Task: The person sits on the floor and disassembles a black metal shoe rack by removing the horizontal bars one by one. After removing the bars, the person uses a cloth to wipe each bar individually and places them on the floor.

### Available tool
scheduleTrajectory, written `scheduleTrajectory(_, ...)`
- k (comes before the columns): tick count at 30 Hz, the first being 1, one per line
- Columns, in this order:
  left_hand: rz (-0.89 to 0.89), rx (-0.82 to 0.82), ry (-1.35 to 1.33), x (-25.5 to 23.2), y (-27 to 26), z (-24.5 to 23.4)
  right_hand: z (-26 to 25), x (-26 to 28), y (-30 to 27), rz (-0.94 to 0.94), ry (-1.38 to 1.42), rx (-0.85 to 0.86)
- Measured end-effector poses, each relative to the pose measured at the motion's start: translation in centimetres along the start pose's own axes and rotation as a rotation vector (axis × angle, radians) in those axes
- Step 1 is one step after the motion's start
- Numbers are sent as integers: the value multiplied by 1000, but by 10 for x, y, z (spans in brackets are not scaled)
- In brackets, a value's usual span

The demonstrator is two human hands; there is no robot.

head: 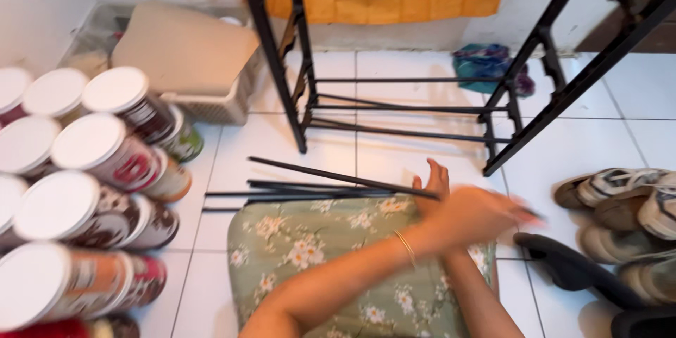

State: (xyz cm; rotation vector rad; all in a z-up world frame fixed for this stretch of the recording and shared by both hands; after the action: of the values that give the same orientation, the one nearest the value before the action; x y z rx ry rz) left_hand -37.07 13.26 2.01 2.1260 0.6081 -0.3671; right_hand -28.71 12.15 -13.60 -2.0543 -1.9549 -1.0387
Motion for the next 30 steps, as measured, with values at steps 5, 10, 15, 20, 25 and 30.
scheduleTrajectory(5,-285,298,174,152,-98,-5,17,-35,-19,-34,172,-88)
scheduleTrajectory(10,-444,412,303,227,-168,1,39,-52,-17,173,144,1)
scheduleTrajectory(15,-456,476,409,262,-214,31,39,-37,-19,163,88,35)
scheduleTrajectory(20,-527,385,359,263,-223,35,31,-1,-14,59,116,38)
scheduleTrajectory(25,-766,-185,273,271,-219,-41,43,85,10,-182,293,-12)
scheduleTrajectory(30,-852,-601,296,304,-235,-153,98,188,62,-484,253,12)
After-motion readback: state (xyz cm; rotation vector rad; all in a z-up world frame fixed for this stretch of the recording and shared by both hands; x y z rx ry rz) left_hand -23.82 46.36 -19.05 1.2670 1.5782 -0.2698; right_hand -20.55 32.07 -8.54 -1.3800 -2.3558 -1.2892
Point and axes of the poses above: each hand's wrist, its own y-axis towards the middle knuckle, its own z-axis out of the palm, x = y × z, the point moved 8 cm from there along y, towards the middle knuckle, and after that the axes turned 1 degree about y, right-handed, at the moved point
